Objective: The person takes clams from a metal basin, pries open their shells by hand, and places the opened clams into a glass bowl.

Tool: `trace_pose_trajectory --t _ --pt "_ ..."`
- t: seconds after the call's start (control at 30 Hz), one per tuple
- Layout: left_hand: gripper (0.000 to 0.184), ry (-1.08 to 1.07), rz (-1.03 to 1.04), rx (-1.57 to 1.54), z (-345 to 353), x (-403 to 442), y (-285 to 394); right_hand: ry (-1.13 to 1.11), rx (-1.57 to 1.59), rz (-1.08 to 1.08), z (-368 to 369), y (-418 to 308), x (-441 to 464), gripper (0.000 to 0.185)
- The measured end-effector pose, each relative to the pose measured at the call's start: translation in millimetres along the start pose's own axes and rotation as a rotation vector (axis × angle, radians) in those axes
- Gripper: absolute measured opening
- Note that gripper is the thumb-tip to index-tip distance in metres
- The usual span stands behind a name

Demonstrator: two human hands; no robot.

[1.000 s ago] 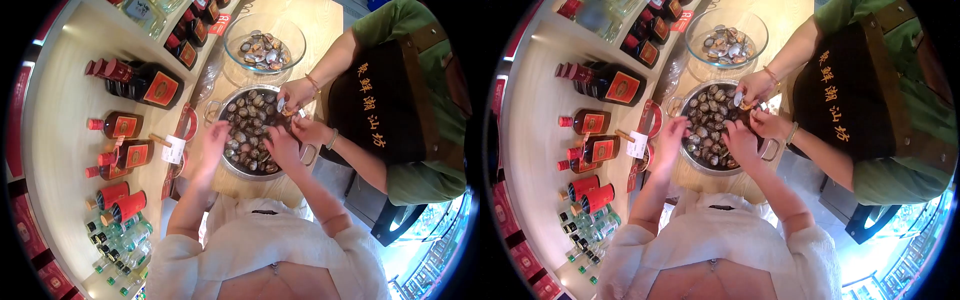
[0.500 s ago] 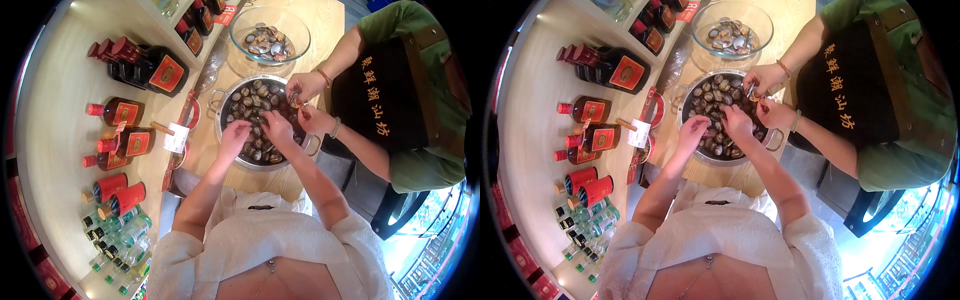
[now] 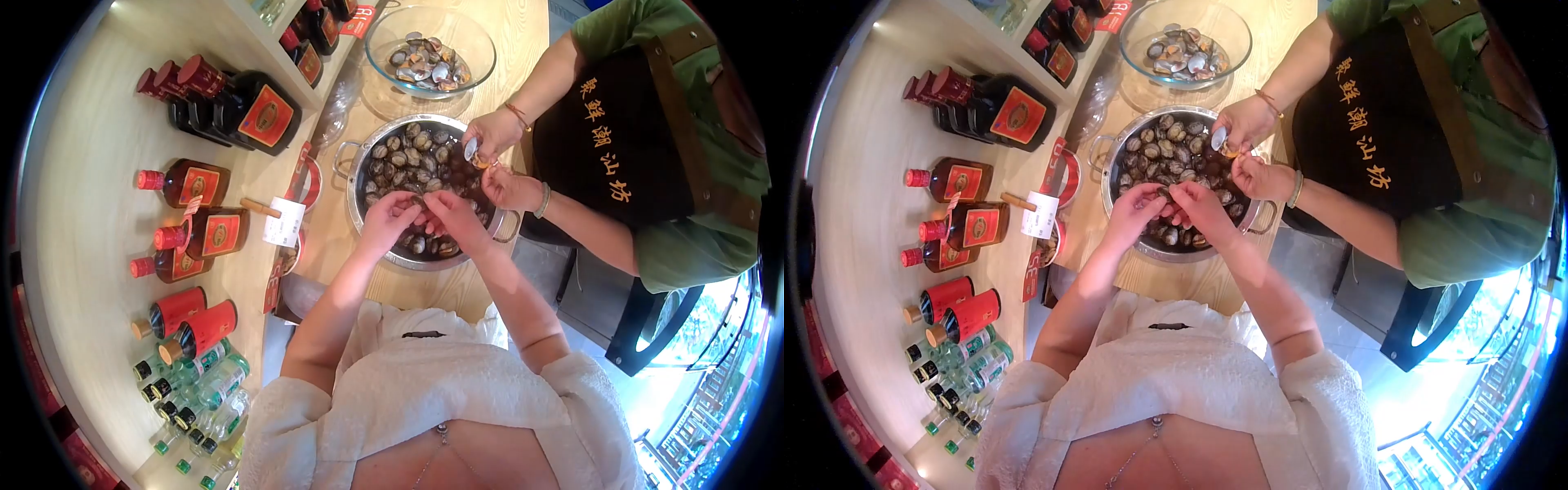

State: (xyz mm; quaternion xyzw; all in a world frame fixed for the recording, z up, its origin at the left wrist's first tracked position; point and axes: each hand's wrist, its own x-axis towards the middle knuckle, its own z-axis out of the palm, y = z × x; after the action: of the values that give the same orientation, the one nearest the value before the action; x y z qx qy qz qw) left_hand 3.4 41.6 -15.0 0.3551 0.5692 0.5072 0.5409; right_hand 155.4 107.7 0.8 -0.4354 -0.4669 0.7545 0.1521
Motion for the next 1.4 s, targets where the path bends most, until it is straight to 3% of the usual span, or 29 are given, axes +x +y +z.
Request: trace_pose_trajectory --t 0.1,0.17,0.27,0.33,0.43,0.63,0.7,0.83,1.0,1.07,1.1,1.17,1.27,1.4 --pt "0.028 -0.056 -0.073 -0.094 -7 -2 -2 -0.012 -0.248 -0.116 0 1 -3 0.029" --pt "0.028 -0.097 -0.095 -0.131 -12 -3 -5 -0.056 -0.218 -0.120 0 1 -5 0.028" --pt "0.032 -0.180 -0.086 -0.018 -18 -6 -5 -0.125 -0.145 -0.108 -1 2 -6 0.027" --pt "0.036 -0.219 0.073 0.328 -20 -8 -3 -0.150 -0.101 -0.087 0 1 -8 0.026" --pt "0.039 -0.246 0.048 0.447 -15 -16 14 -0.202 -0.109 -0.029 0 -1 -10 0.025" --pt "0.043 -0.313 0.042 0.335 -20 -20 6 -0.266 -0.138 0.024 2 0 -10 0.023" --pt "0.047 -0.308 0.021 0.239 -19 -23 8 -0.098 -0.063 -0.063 4 4 -11 0.022" --pt "0.059 -0.298 0.028 0.048 -9 -28 5 -0.067 -0.167 -0.147 6 4 -20 0.023" --pt "0.058 -0.341 -0.005 0.127 0 -33 9 0.004 -0.076 -0.118 3 6 -40 0.023" --pt "0.056 -0.365 0.018 0.140 -2 -30 0 0.327 -0.598 -0.582 2 11 -48 0.023" --pt "0.054 -0.322 0.019 0.096 -2 -29 -3 0.326 -0.601 -0.581 0 14 -55 0.023" --pt "0.045 -0.208 0.041 -0.019 -3 -28 -15 0.537 -1.054 -0.779 -8 19 -73 0.027" --pt "0.040 -0.177 -0.024 0.050 -8 -31 -14 0.458 -1.238 -0.591 -29 64 -77 0.027" --pt "0.029 -0.133 -0.057 0.049 -8 -31 -16 0.502 -1.142 -0.665 -23 46 -82 0.031"
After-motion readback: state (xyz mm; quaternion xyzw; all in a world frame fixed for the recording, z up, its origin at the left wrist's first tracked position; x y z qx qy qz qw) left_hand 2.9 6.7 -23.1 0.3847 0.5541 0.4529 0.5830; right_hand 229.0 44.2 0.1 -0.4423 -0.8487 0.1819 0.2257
